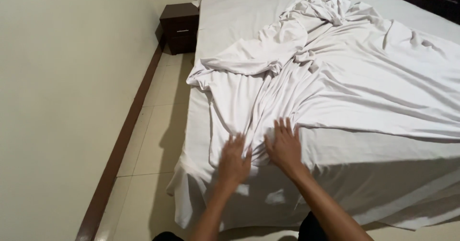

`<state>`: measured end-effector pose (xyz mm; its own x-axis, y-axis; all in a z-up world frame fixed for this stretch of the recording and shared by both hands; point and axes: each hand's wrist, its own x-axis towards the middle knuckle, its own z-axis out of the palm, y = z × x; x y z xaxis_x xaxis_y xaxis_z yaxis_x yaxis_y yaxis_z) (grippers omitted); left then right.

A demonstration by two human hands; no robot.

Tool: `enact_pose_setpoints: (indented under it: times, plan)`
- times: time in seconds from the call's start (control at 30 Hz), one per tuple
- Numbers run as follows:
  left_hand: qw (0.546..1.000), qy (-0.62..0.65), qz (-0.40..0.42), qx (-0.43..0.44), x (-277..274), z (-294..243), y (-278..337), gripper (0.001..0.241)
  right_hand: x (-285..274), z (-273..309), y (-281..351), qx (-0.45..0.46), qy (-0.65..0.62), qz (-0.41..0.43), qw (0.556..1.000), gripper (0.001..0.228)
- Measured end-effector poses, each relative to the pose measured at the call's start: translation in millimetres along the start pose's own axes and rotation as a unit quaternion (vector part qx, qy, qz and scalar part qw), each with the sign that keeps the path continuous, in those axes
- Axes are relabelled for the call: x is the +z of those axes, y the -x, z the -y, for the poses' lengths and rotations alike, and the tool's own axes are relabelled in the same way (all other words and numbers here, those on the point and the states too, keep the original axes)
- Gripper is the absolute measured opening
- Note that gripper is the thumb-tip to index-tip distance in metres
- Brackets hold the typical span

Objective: The person smooths a white bed sheet over a mattress by hand. They repeatedly pull, tuck, and flatten the fabric across the surface of the bed, moving from the headboard area down to the foot of the bed to remove wrinkles.

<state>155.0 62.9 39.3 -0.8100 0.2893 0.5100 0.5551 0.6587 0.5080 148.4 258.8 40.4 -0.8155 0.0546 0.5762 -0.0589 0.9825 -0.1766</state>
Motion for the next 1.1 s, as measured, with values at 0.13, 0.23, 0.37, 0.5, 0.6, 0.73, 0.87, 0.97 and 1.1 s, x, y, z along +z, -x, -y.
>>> enact_pose_setpoints:
  times: [0.13,0.23,0.37,0.5,0.6,0.73,0.87,0.97,1.1]
  plan:
    - [0.997,0.001,-0.022,-0.068,2.4,38.5,-66.0,0.055,20.5,25.9,-38.4,0.03,-0.088,0.045,0.995,0.07]
    - [0.997,-0.036,-0.062,-0.034,17.1,83.4,-87.1,0.058,53.7,31.3,-45.6,0.013,-0.068,0.068,0.995,0.08]
    - [0.99,-0.139,-0.006,-0.03,36.2,111.7,-97.6,0.067,78.9,25.9,-42.1,0.032,-0.078,0.068,0.994,0.072]
    - [0.982,-0.181,0.025,-0.048,46.9,123.5,-87.3,0.051,71.0,26.6,-46.8,0.032,-0.099,0.073,0.992,0.046]
    - [0.988,-0.144,0.02,-0.047,40.9,116.2,-89.6,0.048,94.6,15.2,-39.7,-0.014,-0.105,0.004,0.994,0.044]
    - [0.993,-0.12,-0.008,-0.008,39.8,111.9,-68.9,0.047,93.6,4.5,-29.1,-0.033,-0.111,-0.061,0.991,0.043]
    - [0.995,-0.096,0.01,0.017,30.1,93.9,-39.4,0.042,70.6,-0.6,-9.6,-0.004,-0.122,-0.015,0.992,0.043]
    - [0.997,-0.074,0.013,0.027,25.6,74.3,-29.2,0.04,63.9,-16.2,1.1,-0.016,-0.111,-0.025,0.993,0.041]
    - [0.999,-0.049,0.013,-0.011,27.7,53.0,-8.2,0.039,47.5,-23.5,21.0,-0.007,-0.101,-0.009,0.995,0.039]
